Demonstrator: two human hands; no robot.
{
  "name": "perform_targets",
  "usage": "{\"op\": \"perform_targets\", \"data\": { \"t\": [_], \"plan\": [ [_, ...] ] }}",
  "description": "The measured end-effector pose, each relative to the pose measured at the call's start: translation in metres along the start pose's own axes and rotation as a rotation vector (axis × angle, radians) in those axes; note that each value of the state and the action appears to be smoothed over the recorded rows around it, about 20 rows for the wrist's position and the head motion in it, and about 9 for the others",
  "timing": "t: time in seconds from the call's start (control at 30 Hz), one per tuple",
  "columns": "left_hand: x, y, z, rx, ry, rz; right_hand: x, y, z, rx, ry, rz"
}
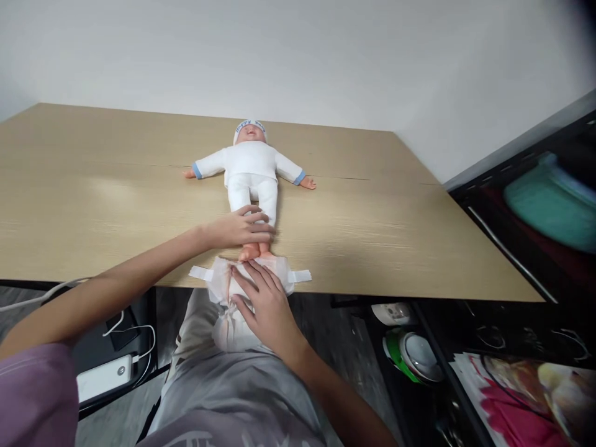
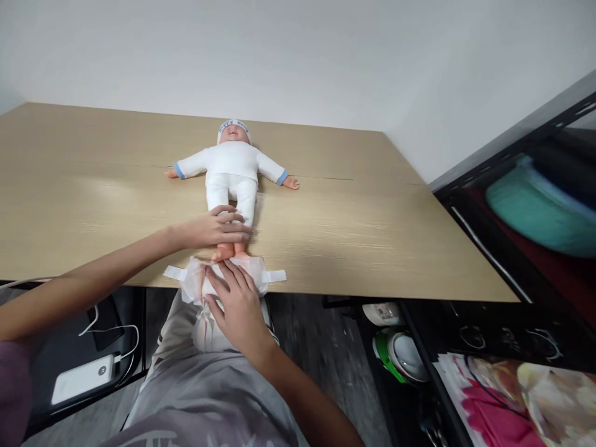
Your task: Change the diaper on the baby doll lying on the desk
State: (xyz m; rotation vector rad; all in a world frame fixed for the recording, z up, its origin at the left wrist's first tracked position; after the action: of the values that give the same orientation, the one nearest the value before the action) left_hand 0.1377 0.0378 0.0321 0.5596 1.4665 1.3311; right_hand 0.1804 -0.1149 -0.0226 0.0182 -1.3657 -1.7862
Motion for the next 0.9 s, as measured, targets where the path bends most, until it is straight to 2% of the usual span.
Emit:
{"op": "perform_targets", "data": {
  "t": [0.2, 0.43, 0.63, 0.9],
  "plan": [
    [-0.009, 0.02, 0.01, -0.041, -0.08, -0.027, -0.004, 0.0, 0.004, 0.076, 0.008, -0.017],
    [-0.02, 0.086, 0.02, -0.137, -0.087, -0.178, -0.018, -0.001, 0.025, 0.16, 0.017, -0.046],
    [-0.016, 0.128, 0.031, -0.229, -0.058, -0.164, -0.036, -0.007, 0.052, 0.219, 0.095, -0.053],
    [-0.007, 0.157, 0.041, -0.209, 0.002, -0.176, -0.075, -0.019, 0.097, 0.232, 0.146, -0.099]
  ]
}}
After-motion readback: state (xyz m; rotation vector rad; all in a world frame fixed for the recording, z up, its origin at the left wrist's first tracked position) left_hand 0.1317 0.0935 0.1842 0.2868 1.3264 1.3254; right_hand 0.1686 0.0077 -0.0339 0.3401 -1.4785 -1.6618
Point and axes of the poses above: each hand's wrist, its own z-axis towards the middle knuckle, its own y-axis out of the back of the hand, x = y × z, the point moved 10 cm from there along z, towards the middle knuckle, and after that the axes turned 10 degrees about y, right-handed, at the moved point
